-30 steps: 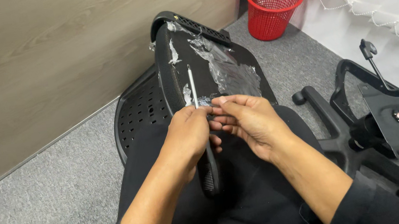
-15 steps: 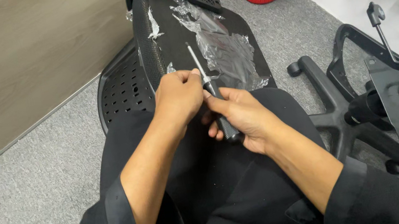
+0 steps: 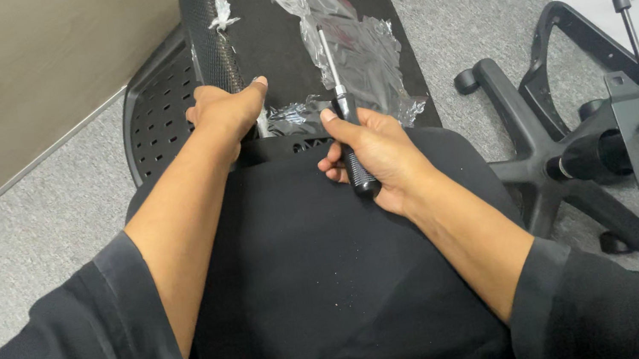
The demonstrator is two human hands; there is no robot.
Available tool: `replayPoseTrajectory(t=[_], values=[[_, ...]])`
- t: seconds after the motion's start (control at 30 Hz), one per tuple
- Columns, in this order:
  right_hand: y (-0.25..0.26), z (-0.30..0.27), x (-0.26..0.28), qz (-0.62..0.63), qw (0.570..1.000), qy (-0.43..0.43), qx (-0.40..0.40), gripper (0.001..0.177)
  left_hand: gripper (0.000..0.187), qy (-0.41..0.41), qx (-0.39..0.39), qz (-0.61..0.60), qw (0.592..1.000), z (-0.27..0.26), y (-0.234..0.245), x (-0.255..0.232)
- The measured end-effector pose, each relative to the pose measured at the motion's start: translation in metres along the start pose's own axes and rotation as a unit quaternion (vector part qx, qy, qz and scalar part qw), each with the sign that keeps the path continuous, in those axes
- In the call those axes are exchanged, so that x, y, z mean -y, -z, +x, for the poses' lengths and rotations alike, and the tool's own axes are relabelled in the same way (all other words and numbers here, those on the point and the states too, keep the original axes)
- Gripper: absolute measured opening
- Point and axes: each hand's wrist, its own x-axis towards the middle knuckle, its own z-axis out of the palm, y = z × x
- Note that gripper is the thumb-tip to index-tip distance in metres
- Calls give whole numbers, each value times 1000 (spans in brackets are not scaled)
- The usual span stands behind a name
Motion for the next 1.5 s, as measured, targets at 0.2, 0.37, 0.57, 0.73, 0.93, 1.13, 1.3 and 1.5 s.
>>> replayPoseTrajectory(t=[0.2, 0.37, 0.57, 0.73, 0.93, 1.13, 1.3, 1.5], values=[[1, 6, 1, 29, 999, -29, -6, 21, 102, 6, 9, 32, 999, 18, -9, 12], [2, 8, 0, 49, 998, -38, 0, 21, 97, -46, -39, 73, 996, 23, -14, 19], [11, 11, 0, 154, 987, -44, -1, 26, 124, -92, -32, 99, 990, -1, -16, 32], [14, 15, -5, 183, 982, -44, 12, 30, 146, -98, 8, 143, 985, -29, -18, 39], [15, 14, -8, 167, 985, -47, 27, 31, 158, -111, 47, 192, 974, -48, -7, 32], [13, 10, -9, 148, 988, -41, 21, 33, 146, -229, 19, 266, 936, -71, -3, 39], [12, 7, -10, 147, 988, -44, 24, 33, 98, -381, -79, 320, 864, -75, -10, 50], [14, 10, -12, 161, 985, -50, 21, 32, 57, -393, -61, 288, 871, -67, -9, 55]])
